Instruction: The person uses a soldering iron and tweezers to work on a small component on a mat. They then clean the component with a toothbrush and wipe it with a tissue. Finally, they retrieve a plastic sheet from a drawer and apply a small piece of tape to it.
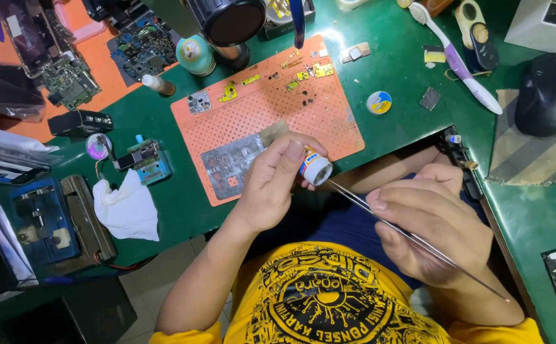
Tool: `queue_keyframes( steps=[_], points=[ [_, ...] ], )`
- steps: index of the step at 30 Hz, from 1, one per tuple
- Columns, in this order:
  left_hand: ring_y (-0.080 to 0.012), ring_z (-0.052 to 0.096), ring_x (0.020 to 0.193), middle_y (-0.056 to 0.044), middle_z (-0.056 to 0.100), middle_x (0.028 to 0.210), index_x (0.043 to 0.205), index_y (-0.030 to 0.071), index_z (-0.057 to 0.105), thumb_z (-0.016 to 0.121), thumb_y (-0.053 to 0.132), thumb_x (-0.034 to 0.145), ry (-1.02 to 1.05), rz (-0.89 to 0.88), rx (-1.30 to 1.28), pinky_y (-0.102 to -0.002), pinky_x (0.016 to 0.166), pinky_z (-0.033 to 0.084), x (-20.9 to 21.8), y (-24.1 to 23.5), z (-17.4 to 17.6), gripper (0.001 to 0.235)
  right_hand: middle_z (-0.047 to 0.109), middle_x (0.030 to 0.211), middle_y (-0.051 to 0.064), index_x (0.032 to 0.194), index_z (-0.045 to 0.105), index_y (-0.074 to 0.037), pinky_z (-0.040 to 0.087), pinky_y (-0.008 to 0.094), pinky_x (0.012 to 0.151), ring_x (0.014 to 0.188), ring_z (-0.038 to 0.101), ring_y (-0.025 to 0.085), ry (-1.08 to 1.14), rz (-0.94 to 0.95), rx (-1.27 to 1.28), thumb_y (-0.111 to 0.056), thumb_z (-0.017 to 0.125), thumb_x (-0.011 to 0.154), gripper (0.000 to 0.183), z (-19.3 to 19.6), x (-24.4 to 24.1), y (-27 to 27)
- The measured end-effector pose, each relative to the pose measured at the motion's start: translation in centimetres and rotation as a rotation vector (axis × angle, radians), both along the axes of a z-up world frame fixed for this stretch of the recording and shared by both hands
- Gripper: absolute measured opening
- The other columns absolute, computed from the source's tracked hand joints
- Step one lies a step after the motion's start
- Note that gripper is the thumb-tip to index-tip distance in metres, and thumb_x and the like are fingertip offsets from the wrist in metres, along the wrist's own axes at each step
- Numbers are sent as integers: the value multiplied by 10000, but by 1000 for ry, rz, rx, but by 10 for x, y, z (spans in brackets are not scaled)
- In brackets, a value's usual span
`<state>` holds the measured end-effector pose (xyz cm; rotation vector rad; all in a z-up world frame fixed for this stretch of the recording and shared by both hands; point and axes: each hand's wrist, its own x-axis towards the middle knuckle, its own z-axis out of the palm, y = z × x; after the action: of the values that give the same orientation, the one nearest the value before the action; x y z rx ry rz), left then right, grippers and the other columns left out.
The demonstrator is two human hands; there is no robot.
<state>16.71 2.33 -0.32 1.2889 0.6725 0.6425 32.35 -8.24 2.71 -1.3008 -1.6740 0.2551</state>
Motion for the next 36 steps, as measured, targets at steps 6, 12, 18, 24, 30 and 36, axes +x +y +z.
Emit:
queue_keyframes(
  steps=[6, 12, 18, 24, 30, 36],
  points=[
    [-82, 480, 602, -31, 540, 736, 905, 77, 526, 329, 324, 911, 12, -5, 5, -192, 546, 435, 1, 0, 3, 316, 630, 807, 94, 812, 583, -34, 312, 321, 713, 670, 608, 196, -69, -23, 48, -106, 538, 787, 89, -1, -5, 12],
    [-78, 490, 616, -24, 550, 748, 905, 85, 532, 326, 330, 908, 54, -1, 47, -194, 556, 464, 2, 0, 5, 320, 632, 796, 92, 801, 588, -21, 297, 310, 687, 668, 607, 191, -121, -17, 41, -115, 530, 794, 111, 3, -4, 16],
    [-77, 493, 630, -27, 557, 757, 908, 79, 530, 337, 332, 904, 41, 1, 27, -194, 557, 466, 4, 0, 4, 318, 632, 797, 94, 806, 585, -29, 297, 309, 684, 651, 605, 191, -74, -28, 58, -97, 534, 793, 86, -1, -2, 12],
    [-120, 515, 665, -73, 555, 817, 976, 49, 501, 399, 263, 902, -61, 23, -77, -219, 608, 465, 7, 3, -7, 249, 623, 829, 96, 827, 581, -33, 329, 328, 729, 677, 603, 218, -85, -102, 84, -115, 520, 799, 105, -7, 9, 0],
    [-116, 506, 674, -105, 563, 843, 989, 35, 500, 414, 299, 885, -87, -29, -178, -222, 626, 496, 9, 1, -6, 296, 626, 809, 113, 809, 573, -18, 320, 333, 748, 664, 606, 218, -56, -121, 107, -113, 536, 789, 104, -6, 10, 1],
    [-126, 506, 670, -82, 540, 818, 998, 22, 504, 396, 283, 901, -98, -51, -95, -211, 613, 458, 10, -1, -3, 299, 637, 818, 84, 818, 598, -33, 286, 316, 699, 661, 602, 192, -140, -89, 86, -108, 561, 788, 89, -3, 8, 5]
  ],
)
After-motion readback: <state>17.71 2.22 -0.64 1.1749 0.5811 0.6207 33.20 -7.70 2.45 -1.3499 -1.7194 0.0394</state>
